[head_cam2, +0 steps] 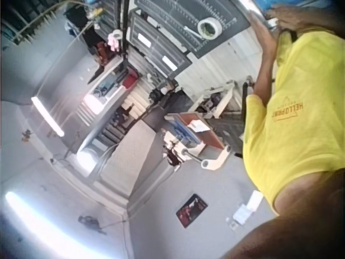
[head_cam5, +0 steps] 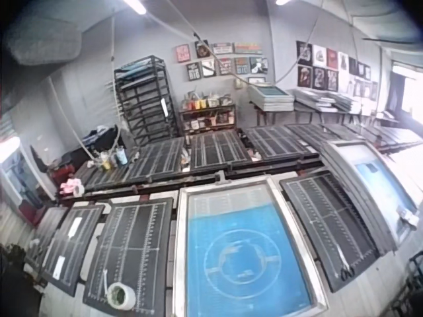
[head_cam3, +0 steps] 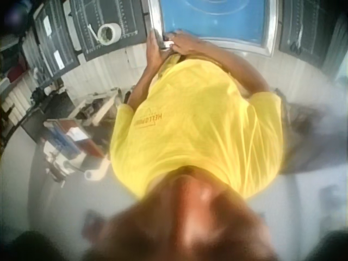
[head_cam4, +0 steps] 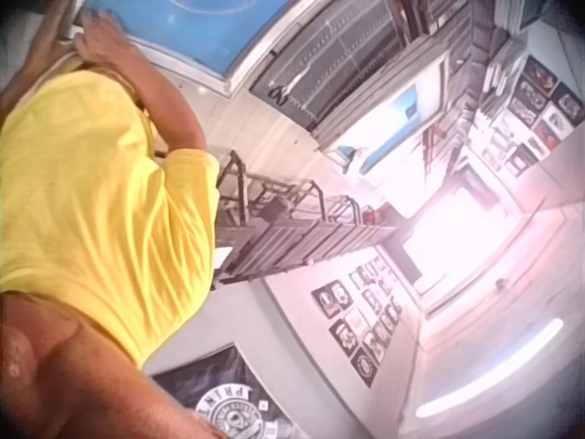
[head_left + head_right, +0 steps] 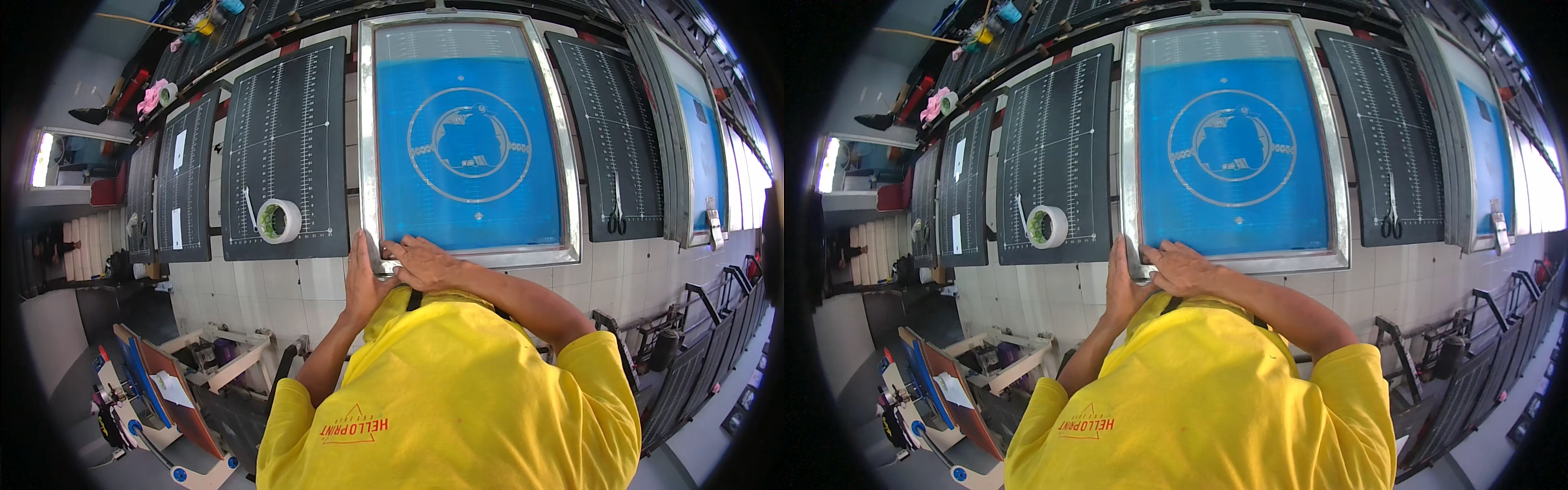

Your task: The person applies adhesive tape to the edges of a screen printing frame. They use a roll of tape to cover the gaps between the screen and the frame, pressing the tape down by hand and cutting it with scissors.

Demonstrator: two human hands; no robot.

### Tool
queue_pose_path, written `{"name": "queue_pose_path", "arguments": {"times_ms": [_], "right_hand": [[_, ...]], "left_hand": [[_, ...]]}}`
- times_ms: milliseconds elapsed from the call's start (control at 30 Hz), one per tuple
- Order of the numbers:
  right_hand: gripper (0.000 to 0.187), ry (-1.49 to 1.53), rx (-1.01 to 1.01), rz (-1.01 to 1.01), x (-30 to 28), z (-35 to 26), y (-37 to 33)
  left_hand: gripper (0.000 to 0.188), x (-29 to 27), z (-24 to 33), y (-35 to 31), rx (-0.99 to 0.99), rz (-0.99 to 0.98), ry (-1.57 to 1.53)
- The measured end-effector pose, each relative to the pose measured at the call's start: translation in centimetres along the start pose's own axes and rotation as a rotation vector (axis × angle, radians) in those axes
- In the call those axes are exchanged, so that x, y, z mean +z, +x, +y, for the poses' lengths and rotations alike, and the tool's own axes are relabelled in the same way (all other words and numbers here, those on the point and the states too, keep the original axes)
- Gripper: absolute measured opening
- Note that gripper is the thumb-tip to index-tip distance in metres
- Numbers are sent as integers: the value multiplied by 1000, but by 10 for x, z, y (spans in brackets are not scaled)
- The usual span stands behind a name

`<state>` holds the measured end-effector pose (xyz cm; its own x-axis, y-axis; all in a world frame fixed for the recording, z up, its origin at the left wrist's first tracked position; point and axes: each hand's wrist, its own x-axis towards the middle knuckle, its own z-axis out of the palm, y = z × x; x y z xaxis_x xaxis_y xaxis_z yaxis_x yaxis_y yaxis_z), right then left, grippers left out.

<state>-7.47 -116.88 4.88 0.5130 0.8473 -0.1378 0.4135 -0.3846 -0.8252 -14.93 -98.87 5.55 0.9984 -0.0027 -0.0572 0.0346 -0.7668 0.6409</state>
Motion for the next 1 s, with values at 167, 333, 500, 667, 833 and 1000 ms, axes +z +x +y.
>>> {"name": "queue_pose_path", "arguments": {"times_ms": [167, 333, 500, 667, 833, 1000], "right_hand": [[60, 149, 135, 32, -3, 2, 0], [61, -50, 110, 2, -9, -5, -10], [62, -154, 148, 177, 5, 2, -7], [58, -348, 59, 174, -6, -1, -12], [53, -329, 249, 545, -31, 4, -38], [40, -572, 424, 1036, -90, 59, -133]], "left_hand": [[118, -4, 4, 1, -35, -35, 4], [121, -4, 2, 1, -57, -54, 15], [122, -6, 0, 4, -29, -66, 27], [125, -7, -1, 6, -33, -79, 23], [130, -13, 9, 14, -103, -147, 11], [108, -12, -26, 26, -10, -74, -107]]}}
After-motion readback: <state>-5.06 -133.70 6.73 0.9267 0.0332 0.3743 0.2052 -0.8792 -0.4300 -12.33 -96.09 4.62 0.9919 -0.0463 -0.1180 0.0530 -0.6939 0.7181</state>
